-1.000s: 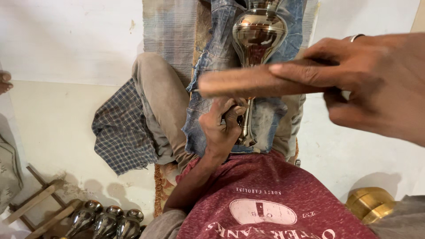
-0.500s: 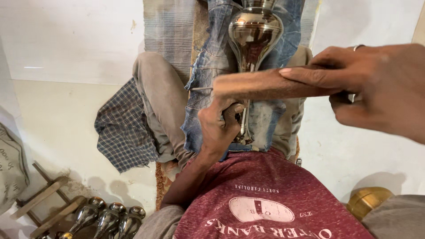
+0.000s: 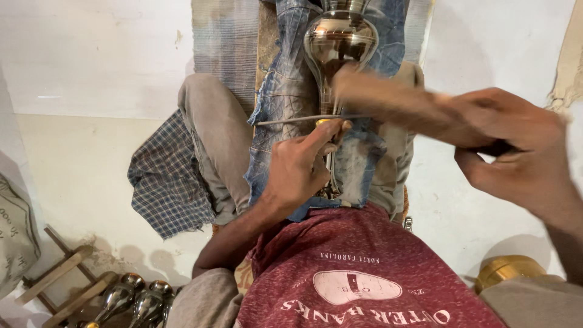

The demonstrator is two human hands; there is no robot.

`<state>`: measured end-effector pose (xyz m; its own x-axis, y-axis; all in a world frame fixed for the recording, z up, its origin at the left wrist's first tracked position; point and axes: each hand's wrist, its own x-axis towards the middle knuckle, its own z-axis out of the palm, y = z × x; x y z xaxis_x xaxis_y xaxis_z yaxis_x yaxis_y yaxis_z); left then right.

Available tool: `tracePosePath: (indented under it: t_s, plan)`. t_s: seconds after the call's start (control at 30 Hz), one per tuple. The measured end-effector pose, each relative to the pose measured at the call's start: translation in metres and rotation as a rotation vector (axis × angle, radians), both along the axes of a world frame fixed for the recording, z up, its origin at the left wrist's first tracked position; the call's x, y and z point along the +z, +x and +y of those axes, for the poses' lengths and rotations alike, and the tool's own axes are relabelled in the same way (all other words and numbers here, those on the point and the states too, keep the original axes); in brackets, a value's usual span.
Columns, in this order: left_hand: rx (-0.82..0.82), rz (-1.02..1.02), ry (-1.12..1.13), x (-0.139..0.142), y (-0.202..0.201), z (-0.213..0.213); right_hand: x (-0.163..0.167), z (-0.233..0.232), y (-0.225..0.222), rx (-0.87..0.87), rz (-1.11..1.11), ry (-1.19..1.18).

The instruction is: The person sits on the floor with a brass vase held on their lap and hammers around its midsection using a wooden mallet against a metal rod, repositioning the vase between strikes. Near the end they hold the vase steady and work on its surface with a small hand tool.

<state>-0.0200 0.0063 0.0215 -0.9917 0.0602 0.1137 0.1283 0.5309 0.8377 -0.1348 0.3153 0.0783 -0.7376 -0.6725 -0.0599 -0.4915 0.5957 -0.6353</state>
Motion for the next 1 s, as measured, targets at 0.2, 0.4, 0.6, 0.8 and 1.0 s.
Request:
tracePosePath:
  t_s: [0.2,0.4,0.6,0.8,1.0]
  plan:
    - [-0.218,-0.02,0.023,0.013,-0.016,-0.012,-0.031,0.019,0.044,-0.172,0.002,-0.093]
    - [-0.477,-0.06,-0.054,0.01,-0.041,-0.019,-0.061,0.015,0.105,-0.348,0.091,-0.488]
    - [-0.76,-0.118,-0.24,0.003,-0.064,-0.014,-0.081,0.01,0.171,-0.539,0.247,-0.236]
    - [-0.751,0.092,-0.012,-0.012,-0.078,-0.022,-0.107,-0.019,0.203,-0.684,0.153,-0.18]
    - [0.192,-0.047,0.871,-0.012,-0.001,-0.001,-0.086,-0.042,0.174,-0.843,-0.175,-0.279]
